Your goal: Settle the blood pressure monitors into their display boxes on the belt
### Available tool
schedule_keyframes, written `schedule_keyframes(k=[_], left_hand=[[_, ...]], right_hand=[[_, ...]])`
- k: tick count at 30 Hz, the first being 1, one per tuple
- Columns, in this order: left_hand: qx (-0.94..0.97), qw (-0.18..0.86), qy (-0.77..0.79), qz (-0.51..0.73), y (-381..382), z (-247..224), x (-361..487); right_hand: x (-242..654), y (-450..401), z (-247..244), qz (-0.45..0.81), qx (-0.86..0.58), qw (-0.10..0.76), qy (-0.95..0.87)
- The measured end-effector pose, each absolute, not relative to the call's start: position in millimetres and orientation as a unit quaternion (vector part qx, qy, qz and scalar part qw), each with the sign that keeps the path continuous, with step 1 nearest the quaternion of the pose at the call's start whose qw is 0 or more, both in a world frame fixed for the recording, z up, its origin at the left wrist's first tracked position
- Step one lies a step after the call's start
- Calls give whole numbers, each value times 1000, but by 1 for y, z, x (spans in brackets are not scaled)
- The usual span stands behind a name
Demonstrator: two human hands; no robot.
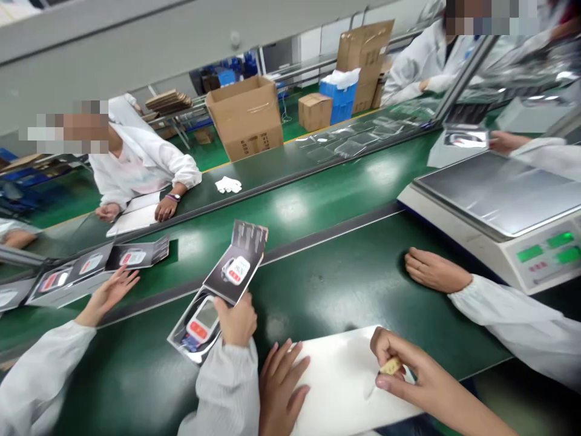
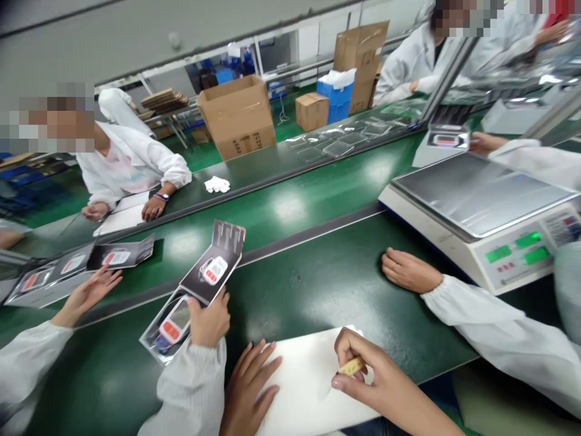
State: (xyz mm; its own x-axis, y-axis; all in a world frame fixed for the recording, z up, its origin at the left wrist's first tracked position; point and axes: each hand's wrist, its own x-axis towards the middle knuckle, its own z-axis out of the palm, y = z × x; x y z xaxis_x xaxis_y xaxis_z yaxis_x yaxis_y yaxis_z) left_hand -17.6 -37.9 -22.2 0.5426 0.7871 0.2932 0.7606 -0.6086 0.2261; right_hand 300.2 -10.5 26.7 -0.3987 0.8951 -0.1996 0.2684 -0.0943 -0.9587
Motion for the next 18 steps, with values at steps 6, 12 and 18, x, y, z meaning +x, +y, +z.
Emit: schedule_keyframes(k=[6,12,18], left_hand=[[831,-41,458,314,42,-9,-109],[837,-97,403,359,176,58,-228],[805,-69,411,423,125,58,-68]], right_hand=[[326,2,15,542,-510,316,-589],[322,9,17,571,-505,314,-566],[320,14,11,593,-495,329,-544]])
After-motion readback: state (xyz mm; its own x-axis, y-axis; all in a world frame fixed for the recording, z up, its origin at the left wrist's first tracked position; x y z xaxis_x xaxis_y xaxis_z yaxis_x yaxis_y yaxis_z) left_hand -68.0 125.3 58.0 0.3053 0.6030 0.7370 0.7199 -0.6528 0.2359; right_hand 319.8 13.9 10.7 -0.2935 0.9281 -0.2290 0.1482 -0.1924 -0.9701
